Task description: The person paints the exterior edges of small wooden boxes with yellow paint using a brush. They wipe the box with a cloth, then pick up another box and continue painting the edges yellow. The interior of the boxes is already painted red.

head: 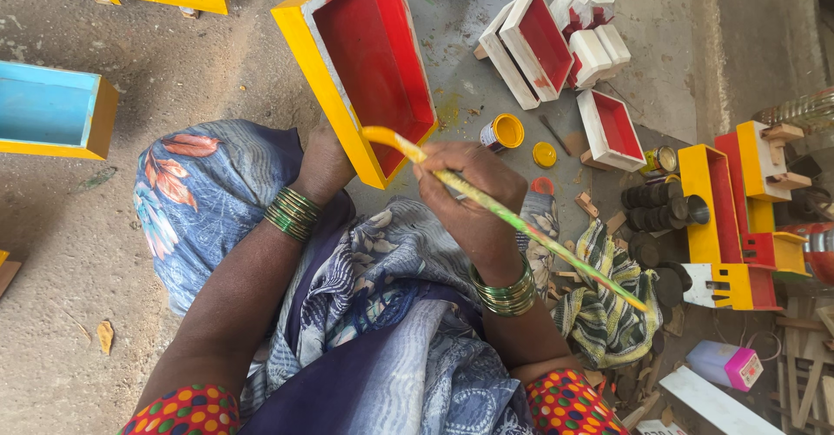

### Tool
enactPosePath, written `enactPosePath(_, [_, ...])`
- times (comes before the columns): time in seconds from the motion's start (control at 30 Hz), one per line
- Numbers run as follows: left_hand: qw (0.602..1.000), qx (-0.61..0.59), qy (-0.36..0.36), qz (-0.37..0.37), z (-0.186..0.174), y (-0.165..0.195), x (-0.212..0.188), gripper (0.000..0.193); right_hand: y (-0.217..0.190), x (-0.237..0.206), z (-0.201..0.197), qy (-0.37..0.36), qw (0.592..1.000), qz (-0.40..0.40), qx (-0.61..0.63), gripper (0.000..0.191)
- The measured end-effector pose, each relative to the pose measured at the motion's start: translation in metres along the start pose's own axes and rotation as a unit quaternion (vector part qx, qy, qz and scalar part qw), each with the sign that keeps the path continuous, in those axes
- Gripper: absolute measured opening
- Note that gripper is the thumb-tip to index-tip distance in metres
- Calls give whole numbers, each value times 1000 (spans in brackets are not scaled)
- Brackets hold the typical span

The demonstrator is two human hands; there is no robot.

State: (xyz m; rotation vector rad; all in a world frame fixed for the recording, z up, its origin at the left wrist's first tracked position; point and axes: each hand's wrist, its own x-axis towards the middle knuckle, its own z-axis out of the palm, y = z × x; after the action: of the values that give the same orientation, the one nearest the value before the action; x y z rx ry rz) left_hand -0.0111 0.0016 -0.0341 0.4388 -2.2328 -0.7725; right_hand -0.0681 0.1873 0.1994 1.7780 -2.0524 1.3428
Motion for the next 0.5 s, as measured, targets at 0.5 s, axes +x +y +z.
enactPosePath(0.5, [999,-9,40,28,1,0,1,30,4,1,10,-22,999,-30,-10,21])
